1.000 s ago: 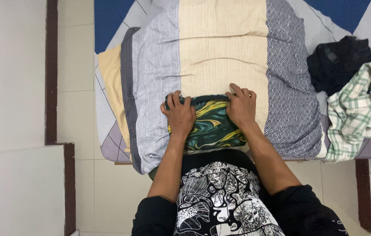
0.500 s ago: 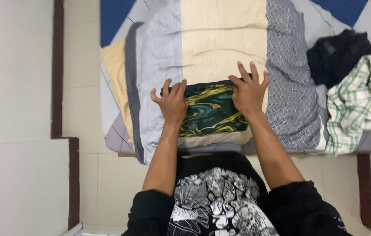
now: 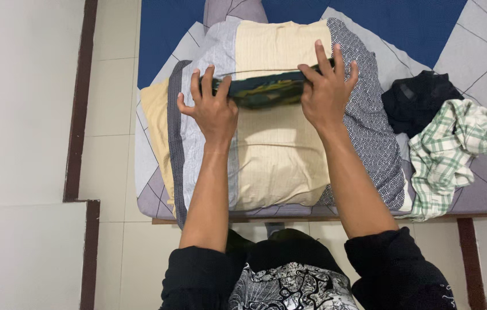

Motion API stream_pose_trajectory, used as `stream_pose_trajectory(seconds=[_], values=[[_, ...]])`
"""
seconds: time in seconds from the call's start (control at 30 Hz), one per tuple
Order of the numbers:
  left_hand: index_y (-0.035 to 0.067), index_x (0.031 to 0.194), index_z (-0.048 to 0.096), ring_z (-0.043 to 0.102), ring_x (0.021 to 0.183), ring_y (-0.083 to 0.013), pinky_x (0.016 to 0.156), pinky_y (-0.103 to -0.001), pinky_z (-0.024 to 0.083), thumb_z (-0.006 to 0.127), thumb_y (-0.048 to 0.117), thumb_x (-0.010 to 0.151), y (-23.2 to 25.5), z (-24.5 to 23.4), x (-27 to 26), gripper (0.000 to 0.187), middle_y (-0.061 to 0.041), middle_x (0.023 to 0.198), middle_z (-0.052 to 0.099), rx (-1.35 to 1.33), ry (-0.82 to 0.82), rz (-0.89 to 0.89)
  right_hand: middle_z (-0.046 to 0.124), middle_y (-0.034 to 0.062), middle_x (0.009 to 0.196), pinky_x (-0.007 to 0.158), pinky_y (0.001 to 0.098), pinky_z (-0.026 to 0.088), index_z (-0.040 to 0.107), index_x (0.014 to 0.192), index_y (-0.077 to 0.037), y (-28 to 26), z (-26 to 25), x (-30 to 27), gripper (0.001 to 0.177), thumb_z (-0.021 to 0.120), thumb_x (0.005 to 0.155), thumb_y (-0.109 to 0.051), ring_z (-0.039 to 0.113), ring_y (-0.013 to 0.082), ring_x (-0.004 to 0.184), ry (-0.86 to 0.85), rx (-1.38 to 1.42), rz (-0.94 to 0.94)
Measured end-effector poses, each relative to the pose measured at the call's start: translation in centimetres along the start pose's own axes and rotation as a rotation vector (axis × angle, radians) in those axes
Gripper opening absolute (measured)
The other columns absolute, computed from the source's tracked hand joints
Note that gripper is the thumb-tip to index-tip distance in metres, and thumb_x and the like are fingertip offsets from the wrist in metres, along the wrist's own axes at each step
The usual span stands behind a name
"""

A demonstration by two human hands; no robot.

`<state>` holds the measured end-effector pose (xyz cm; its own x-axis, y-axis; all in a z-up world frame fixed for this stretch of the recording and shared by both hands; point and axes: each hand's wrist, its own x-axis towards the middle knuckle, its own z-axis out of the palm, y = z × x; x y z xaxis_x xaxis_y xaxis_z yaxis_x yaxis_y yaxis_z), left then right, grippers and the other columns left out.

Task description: The person lays a patterned t-shirt flat on a pillow on a bed, folds the sleeves and sides toward the center, and then folds the shirt in half.

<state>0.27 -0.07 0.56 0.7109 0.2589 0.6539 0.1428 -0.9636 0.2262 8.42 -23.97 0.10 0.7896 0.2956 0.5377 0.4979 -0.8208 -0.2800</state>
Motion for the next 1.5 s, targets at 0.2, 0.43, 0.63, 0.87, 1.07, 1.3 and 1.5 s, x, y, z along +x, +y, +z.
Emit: stream_pose_trajectory(seconds=[0.2, 0.43, 0.63, 0.87, 1.07, 1.3, 1.5], values=[[0.030, 0.120, 0.075, 0.038, 0.144, -0.0298, 0.109, -0.067, 0.018, 0.072, 0.006, 0.080, -0.1, 0.4, -3.7, 0.047, -0.003, 0.148, 0.054, -0.007, -0.008, -0.012, 0.044, 0.0034, 0.168, 0.123, 0.0640, 0.010, 0.078, 0.124, -0.022, 0.1, 1.2, -3.9, 0.031, 0.072, 0.096, -0.011, 0.028, 0.0371, 0.156, 0.013, 0.054, 0.040], [0.027, 0.126, 0.071, 0.039, 0.142, -0.0320, 0.109, -0.066, 0.018, 0.071, 0.011, 0.077, -0.5, 0.2, -14.5, 0.052, -0.006, 0.149, 0.052, -0.082, -0.145, -0.064, 0.049, 0.0092, 0.160, 0.117, 0.0643, 0.015, 0.076, 0.124, -0.026, -0.1, 2.4, -13.6, 0.039, 0.072, 0.089, -0.011, 0.038, 0.0347, 0.150, -0.138, 0.069, 0.096], [0.027, 0.122, 0.074, 0.042, 0.141, -0.0318, 0.110, -0.064, 0.018, 0.069, 0.003, 0.078, -1.5, 0.9, -21.5, 0.050, -0.005, 0.146, 0.056, -0.074, -0.219, -0.058, 0.052, 0.0070, 0.155, 0.113, 0.0640, 0.016, 0.073, 0.127, -0.028, -0.2, 2.9, -20.1, 0.043, 0.070, 0.087, -0.012, 0.038, 0.0321, 0.149, -0.281, 0.088, 0.129], [0.028, 0.117, 0.075, 0.046, 0.137, -0.0288, 0.106, -0.065, 0.022, 0.070, 0.004, 0.075, -1.8, 0.0, -23.7, 0.049, -0.005, 0.142, 0.058, -0.086, -0.299, -0.044, 0.050, 0.0073, 0.156, 0.110, 0.0669, 0.016, 0.072, 0.130, -0.028, -0.1, 4.3, -23.0, 0.043, 0.067, 0.088, -0.017, 0.037, 0.0317, 0.149, -0.423, 0.025, 0.122], [0.020, 0.127, 0.068, 0.044, 0.137, -0.0342, 0.103, -0.069, 0.023, 0.069, 0.025, 0.069, -0.1, -0.8, -23.3, 0.058, -0.012, 0.144, 0.054, -0.123, -0.407, -0.076, 0.046, 0.0121, 0.159, 0.108, 0.0668, 0.016, 0.068, 0.131, -0.018, -1.1, 5.4, -22.9, 0.050, 0.062, 0.082, -0.029, 0.033, 0.0344, 0.150, -0.423, 0.135, 0.079], [0.011, 0.139, 0.060, 0.041, 0.144, -0.0365, 0.111, -0.062, 0.028, 0.064, 0.023, 0.089, 1.3, 0.6, -21.9, 0.052, -0.016, 0.151, 0.051, -0.191, -0.358, -0.098, 0.045, 0.0191, 0.159, 0.113, 0.0564, 0.030, 0.062, 0.142, -0.011, -3.0, 7.3, -19.9, 0.047, 0.053, 0.100, -0.028, 0.037, 0.0409, 0.149, -0.423, 0.210, 0.057], [0.007, 0.139, 0.059, 0.045, 0.143, -0.0401, 0.113, -0.058, 0.036, 0.064, 0.020, 0.091, 0.6, 2.8, -19.5, 0.050, -0.021, 0.151, 0.050, -0.253, -0.337, -0.046, 0.046, 0.0182, 0.158, 0.119, 0.0579, 0.028, 0.061, 0.142, -0.011, -3.4, 8.6, -17.4, 0.046, 0.052, 0.101, -0.031, 0.039, 0.0415, 0.148, -0.397, 0.160, 0.047]])
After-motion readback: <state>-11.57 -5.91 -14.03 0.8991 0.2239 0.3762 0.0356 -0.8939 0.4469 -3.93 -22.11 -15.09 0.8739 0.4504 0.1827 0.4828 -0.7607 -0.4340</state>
